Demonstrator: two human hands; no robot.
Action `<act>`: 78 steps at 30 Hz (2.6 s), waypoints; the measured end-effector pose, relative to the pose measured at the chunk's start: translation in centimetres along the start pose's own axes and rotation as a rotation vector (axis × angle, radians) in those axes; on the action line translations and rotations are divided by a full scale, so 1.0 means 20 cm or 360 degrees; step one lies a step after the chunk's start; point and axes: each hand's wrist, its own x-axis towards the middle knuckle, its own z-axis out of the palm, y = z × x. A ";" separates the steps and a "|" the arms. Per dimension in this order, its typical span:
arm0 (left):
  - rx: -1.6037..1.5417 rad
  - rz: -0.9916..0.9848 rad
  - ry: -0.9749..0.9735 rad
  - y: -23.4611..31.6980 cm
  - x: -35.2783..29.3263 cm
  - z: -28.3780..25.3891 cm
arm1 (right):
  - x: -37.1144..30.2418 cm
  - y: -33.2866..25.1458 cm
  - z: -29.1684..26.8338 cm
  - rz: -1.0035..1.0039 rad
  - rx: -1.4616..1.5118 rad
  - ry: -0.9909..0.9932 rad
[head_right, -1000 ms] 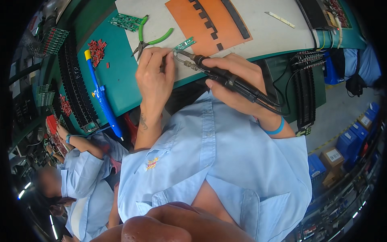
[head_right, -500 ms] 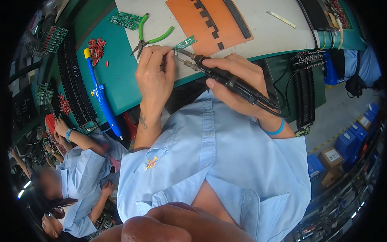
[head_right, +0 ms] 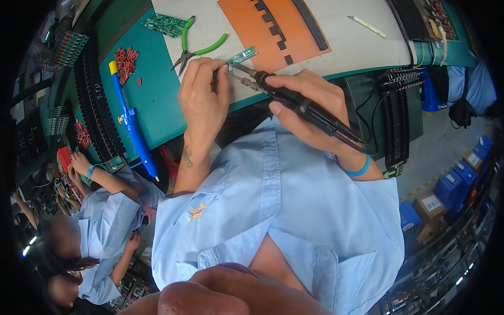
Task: Soldering and desoldering electronic components on a printed circuit board at a workstation.
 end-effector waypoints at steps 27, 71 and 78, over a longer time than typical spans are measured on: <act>0.0033 0.0107 0.0068 -0.02 -0.02 0.04 | -0.01 -0.02 -0.04 -0.0012 0.0005 0.0141; -0.0133 0.0035 0.0365 -0.01 -0.04 0.02 | 0.15 0.38 -0.14 0.0017 -0.0106 0.1100; -0.0141 0.0072 0.0383 -0.01 -0.05 0.01 | 0.15 0.38 -0.13 0.0040 -0.0058 0.1134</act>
